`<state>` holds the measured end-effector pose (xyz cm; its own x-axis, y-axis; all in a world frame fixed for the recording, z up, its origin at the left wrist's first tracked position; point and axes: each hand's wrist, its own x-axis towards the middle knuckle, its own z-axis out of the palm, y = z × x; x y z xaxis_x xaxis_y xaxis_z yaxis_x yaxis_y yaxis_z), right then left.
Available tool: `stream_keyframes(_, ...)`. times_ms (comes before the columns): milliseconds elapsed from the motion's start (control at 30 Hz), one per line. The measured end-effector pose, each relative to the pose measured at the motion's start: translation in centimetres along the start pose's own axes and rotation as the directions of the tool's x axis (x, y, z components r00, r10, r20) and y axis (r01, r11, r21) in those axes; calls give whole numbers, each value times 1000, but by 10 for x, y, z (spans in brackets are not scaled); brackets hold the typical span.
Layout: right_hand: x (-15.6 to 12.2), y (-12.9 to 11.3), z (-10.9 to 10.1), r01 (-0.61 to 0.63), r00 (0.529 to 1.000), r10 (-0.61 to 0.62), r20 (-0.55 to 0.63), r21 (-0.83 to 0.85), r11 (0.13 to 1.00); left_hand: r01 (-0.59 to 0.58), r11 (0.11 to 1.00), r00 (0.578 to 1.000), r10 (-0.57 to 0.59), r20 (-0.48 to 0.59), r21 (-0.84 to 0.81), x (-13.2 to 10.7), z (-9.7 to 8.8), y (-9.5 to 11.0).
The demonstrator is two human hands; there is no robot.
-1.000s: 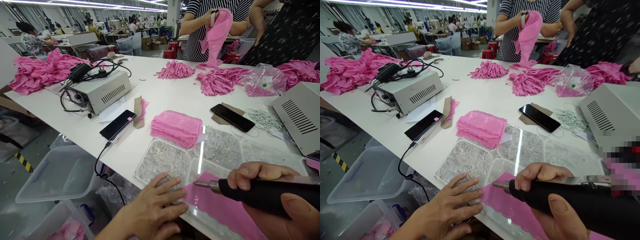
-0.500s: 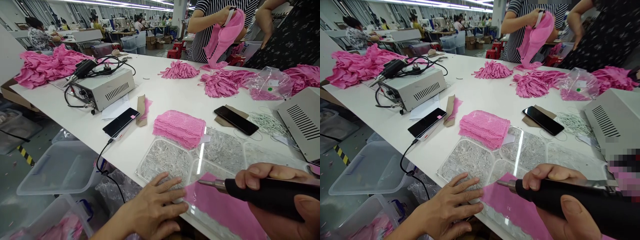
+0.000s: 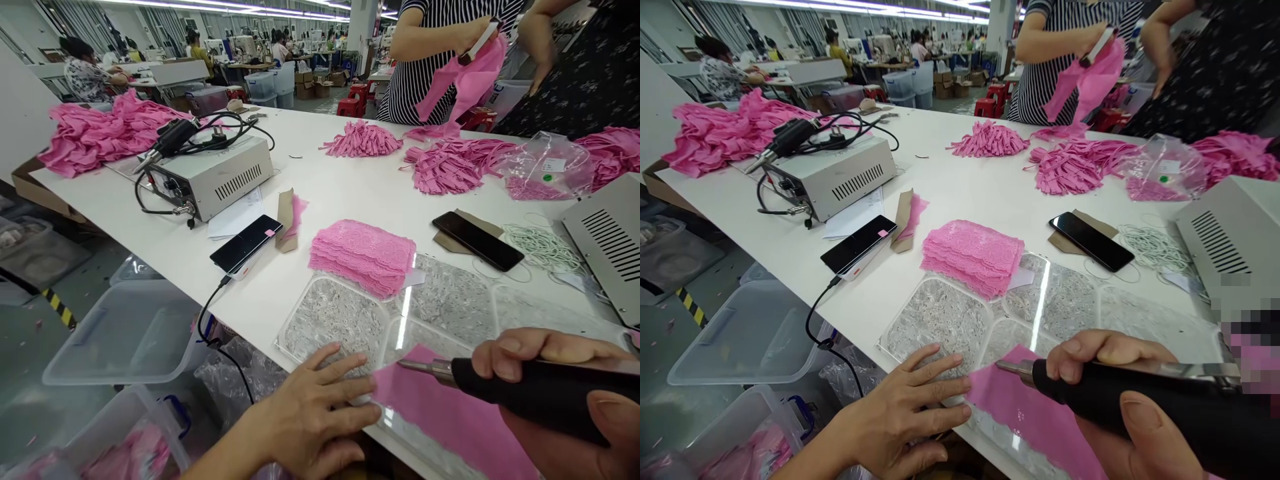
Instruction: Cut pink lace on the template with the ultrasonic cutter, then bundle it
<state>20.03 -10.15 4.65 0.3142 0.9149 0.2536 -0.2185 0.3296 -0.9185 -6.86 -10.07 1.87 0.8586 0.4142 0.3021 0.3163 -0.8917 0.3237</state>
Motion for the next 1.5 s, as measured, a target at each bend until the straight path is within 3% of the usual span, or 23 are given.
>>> stream_keyframes(233, -3, -9, 24, 8, 991, -13, 137, 38, 999, 7, 1000, 1000, -7, -6, 12, -1, 2, 1)
stream_keyframes(400, -3, -17, 44, -9, 988, 1, 158, 49, 999, 21, 1000, 1000, -21, 5, -2, 0, 1, 2)
stream_keyframes(833, -3, -15, 44, 11, 973, -27, 231, 69, 998, 19, 1000, 998, -20, 53, 21, -2, 1, 2)
stream_keyframes(933, 7, -18, 33, 25, 989, -42, 142, 116, 993, -1, 997, 1000, -2, 29, 79, -5, 5, 1)
stream_keyframes(1000, 17, -24, 18, 71, 997, -74, 20, 96, 993, -23, 992, 998, 29, -52, 126, -6, 13, -3)
stream_keyframes(1167, 28, -38, -29, 158, 959, -166, -231, -54, 986, -90, 973, 963, 139, -229, 211, 6, 35, -17)
stream_keyframes(1300, 19, -36, -47, 155, 943, -155, -294, -24, 988, -103, 969, 969, 149, -198, 225, 29, 32, -18)
stream_keyframes(1500, 13, -28, -37, 177, 963, -161, -218, 58, 982, -75, 978, 996, 82, -24, 196, 49, 14, -9)
